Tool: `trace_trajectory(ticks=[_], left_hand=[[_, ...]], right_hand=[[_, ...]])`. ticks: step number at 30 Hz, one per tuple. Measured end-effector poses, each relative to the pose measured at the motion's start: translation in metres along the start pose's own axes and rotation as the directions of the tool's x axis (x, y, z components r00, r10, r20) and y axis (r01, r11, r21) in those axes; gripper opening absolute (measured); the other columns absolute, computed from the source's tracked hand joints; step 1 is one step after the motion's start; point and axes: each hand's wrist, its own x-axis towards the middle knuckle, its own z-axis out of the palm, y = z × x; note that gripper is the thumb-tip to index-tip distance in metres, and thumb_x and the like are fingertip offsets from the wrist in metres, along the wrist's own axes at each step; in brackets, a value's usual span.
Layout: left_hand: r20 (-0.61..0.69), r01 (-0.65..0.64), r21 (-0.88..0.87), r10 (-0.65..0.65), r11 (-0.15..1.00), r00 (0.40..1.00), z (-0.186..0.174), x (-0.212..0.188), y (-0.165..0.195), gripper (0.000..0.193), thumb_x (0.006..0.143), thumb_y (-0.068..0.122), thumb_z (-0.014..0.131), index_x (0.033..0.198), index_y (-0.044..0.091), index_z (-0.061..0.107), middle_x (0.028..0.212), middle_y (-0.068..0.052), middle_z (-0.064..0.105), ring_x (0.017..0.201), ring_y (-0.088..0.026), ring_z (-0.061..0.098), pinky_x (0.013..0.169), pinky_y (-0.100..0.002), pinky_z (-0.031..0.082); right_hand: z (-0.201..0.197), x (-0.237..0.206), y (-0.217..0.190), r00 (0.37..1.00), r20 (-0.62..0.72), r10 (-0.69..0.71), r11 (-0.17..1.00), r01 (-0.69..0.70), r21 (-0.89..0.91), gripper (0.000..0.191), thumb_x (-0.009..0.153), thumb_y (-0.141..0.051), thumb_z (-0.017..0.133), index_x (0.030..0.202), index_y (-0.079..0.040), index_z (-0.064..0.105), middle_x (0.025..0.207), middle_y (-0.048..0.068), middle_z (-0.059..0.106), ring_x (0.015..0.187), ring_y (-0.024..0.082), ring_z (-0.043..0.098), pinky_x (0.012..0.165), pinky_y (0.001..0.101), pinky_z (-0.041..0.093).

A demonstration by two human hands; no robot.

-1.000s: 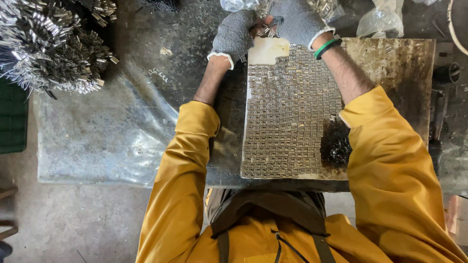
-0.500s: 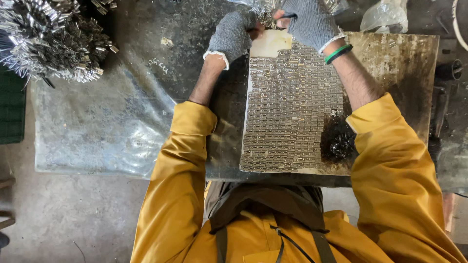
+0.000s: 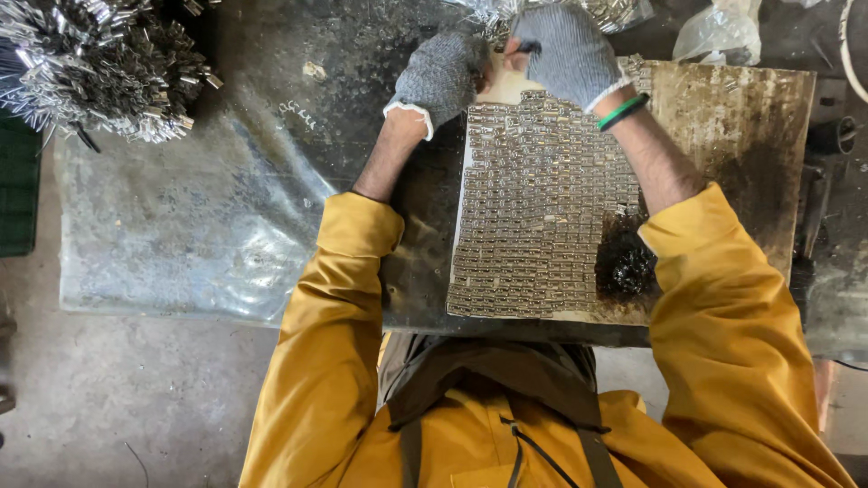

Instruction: The person picks up small metallic rectangular pieces one at a time and presses them into a tight grid pattern on a flat board on the workbench, filling in the empty white area row by row with both hands.

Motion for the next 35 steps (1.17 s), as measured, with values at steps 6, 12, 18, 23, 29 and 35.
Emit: trace_trajectory(ticks=[6,12,18,23,29,35], left_hand=[[-0.079,0.074,-0.008,-0.074,0.997,0.994,0.003,-0.002,-0.002,0.03,0.077,0.018,0.083,0.102,0.006,0.07,0.101,-0.017,0.069,0.097,-0.039,0.067,0.081,-0.048,0.053],[-0.011,0.053,0.044,-0.053,0.998,0.999,0.002,0.002,-0.002,0.027,0.078,0.017,0.084,0.102,0.01,0.072,0.102,-0.016,0.068,0.097,-0.037,0.067,0.083,-0.048,0.053],[-0.089,-0.04,0.038,0.044,0.998,0.995,-0.001,-0.002,0.007,0.023,0.081,0.019,0.086,0.099,0.011,0.073,0.106,-0.014,0.065,0.104,-0.035,0.064,0.088,-0.047,0.052],[-0.035,0.02,0.057,-0.018,0.998,0.999,0.01,0.004,0.01,0.016,0.078,0.015,0.083,0.093,0.014,0.075,0.107,-0.013,0.066,0.103,-0.035,0.065,0.087,-0.047,0.053],[-0.069,0.025,0.128,-0.017,0.992,0.997,0.02,0.003,0.007,0.019,0.082,0.015,0.082,0.098,0.009,0.074,0.111,-0.016,0.065,0.105,-0.037,0.063,0.088,-0.047,0.053],[-0.018,0.012,0.123,-0.01,0.992,1.0,0.001,0.04,0.02,0.028,0.083,0.025,0.084,0.099,0.006,0.073,0.114,-0.02,0.064,0.109,-0.04,0.06,0.095,-0.051,0.047]], right_hand=[[0.0,-0.026,-0.008,0.995,0.088,-0.043,0.992,0.053,-0.113,0.017,0.105,-0.028,0.072,0.102,-0.012,0.078,0.092,0.008,0.073,0.083,0.018,0.068,0.082,0.0367,0.059],[-0.01,-0.021,0.005,0.979,-0.158,-0.128,0.991,0.131,0.009,0.011,0.11,-0.013,0.068,0.105,-0.013,0.078,0.102,0.006,0.075,0.088,0.018,0.067,0.083,0.0371,0.055],[-0.02,-0.02,-0.003,0.976,0.049,0.211,0.977,-0.212,0.018,0.011,0.107,-0.021,0.067,0.112,-0.021,0.077,0.096,0.005,0.071,0.078,0.023,0.063,0.069,0.0443,0.053],[-0.023,-0.03,0.0,0.995,-0.008,-0.104,0.959,0.098,-0.265,0.009,0.09,-0.02,0.079,0.099,-0.018,0.081,0.098,0.006,0.075,0.089,0.024,0.069,0.087,0.0453,0.054],[-0.01,-0.016,0.002,0.993,-0.071,-0.099,0.952,0.074,-0.298,0.008,0.099,-0.025,0.079,0.099,-0.017,0.08,0.092,0.006,0.074,0.091,0.025,0.067,0.092,0.049,0.05],[-0.016,-0.044,0.007,0.995,-0.104,0.01,0.94,-0.044,-0.338,0.01,0.099,-0.025,0.076,0.097,-0.016,0.08,0.095,0.009,0.072,0.091,0.025,0.066,0.088,0.0502,0.049]])
